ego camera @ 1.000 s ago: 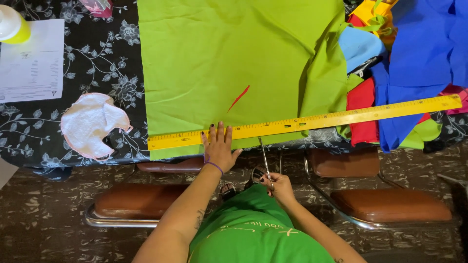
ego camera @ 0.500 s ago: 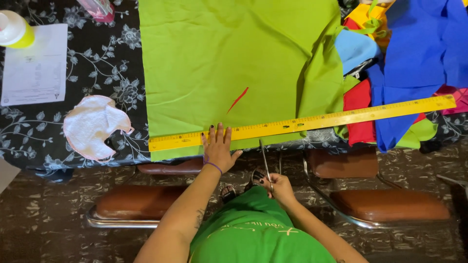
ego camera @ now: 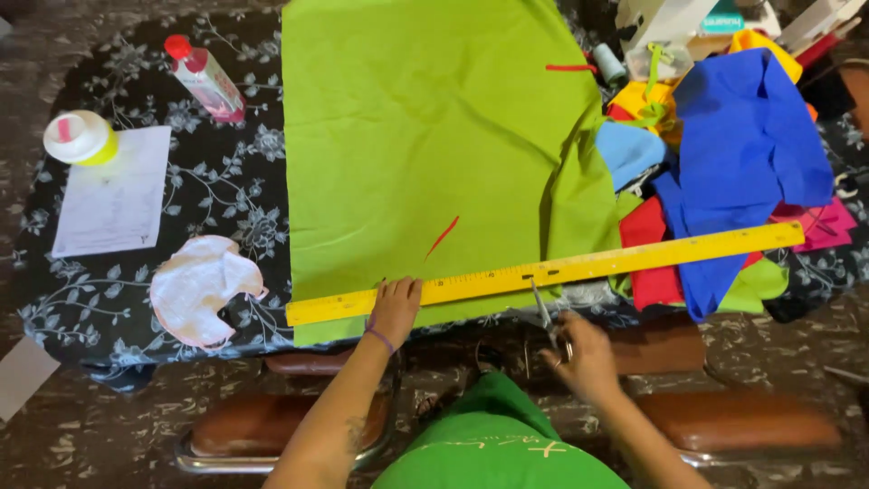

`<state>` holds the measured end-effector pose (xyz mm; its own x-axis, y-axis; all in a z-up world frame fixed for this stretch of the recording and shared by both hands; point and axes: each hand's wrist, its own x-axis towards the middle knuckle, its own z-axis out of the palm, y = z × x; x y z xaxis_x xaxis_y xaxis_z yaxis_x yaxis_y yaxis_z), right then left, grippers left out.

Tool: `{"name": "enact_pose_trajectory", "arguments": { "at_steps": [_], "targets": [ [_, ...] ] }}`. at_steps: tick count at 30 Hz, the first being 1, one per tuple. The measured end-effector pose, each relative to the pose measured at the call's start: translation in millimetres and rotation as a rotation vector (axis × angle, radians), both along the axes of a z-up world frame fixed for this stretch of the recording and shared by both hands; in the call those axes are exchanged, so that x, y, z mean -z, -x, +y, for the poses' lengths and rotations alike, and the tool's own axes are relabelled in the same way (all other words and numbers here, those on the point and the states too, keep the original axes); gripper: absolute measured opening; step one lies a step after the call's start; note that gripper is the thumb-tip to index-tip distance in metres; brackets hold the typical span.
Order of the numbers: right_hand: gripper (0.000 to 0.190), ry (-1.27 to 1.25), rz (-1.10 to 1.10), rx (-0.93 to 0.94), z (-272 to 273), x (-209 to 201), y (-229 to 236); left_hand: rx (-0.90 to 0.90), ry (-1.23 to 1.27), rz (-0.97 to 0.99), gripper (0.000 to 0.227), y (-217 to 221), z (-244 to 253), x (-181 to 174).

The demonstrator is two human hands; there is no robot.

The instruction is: The person lays out a large piece of lime green fabric on a table and uses a yellow ruler to measure and mark sections. They then use scissors to cut the fabric along the marked lines, creating straight edges and removing excess material.

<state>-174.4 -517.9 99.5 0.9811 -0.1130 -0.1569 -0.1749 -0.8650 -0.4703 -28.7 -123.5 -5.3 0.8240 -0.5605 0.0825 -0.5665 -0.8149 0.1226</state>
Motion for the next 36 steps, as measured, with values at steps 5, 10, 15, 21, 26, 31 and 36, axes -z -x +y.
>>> {"name": "enact_pose_trajectory", "arguments": {
  "at_steps": [5,10,15,21,26,31,36],
  "targets": [
    [0.058,0.641,-0.227,-0.288,-82.5,-26.6,-106.5,0.069,0.106,-0.146,0.084,-6.1,9.6,-50.1],
    [0.042,0.632,-0.024,-0.561,-146.4,-44.3,-192.8,0.154,0.195,-0.288,0.073,-46.4,-2.3,-109.3],
    [0.027,0.430,-0.054,-0.337,-193.2,-64.3,-223.3,0.060,0.252,-0.399,0.081,-84.4,-25.6,-177.2],
    [0.015,0.511,-0.118,-0.071,-254.5,-84.1,-258.5,-0.227,0.308,-0.363,0.063,-67.8,-55.1,-149.5],
    [0.025,0.583,-0.416,0.026,-321.4,-29.7,-291.4,-0.682,0.747,0.741,0.050,8.3,-108.7,-151.1],
    [0.031,0.604,-0.292,0.166,-352.9,9.4,-311.0,-0.182,0.157,0.875,0.067,59.8,-108.2,-52.9],
    [0.050,0.507,-0.167,0.283,-352.3,26.3,-320.2,0.124,0.061,0.430,0.096,86.9,-85.2,1.4]
  ]
}}
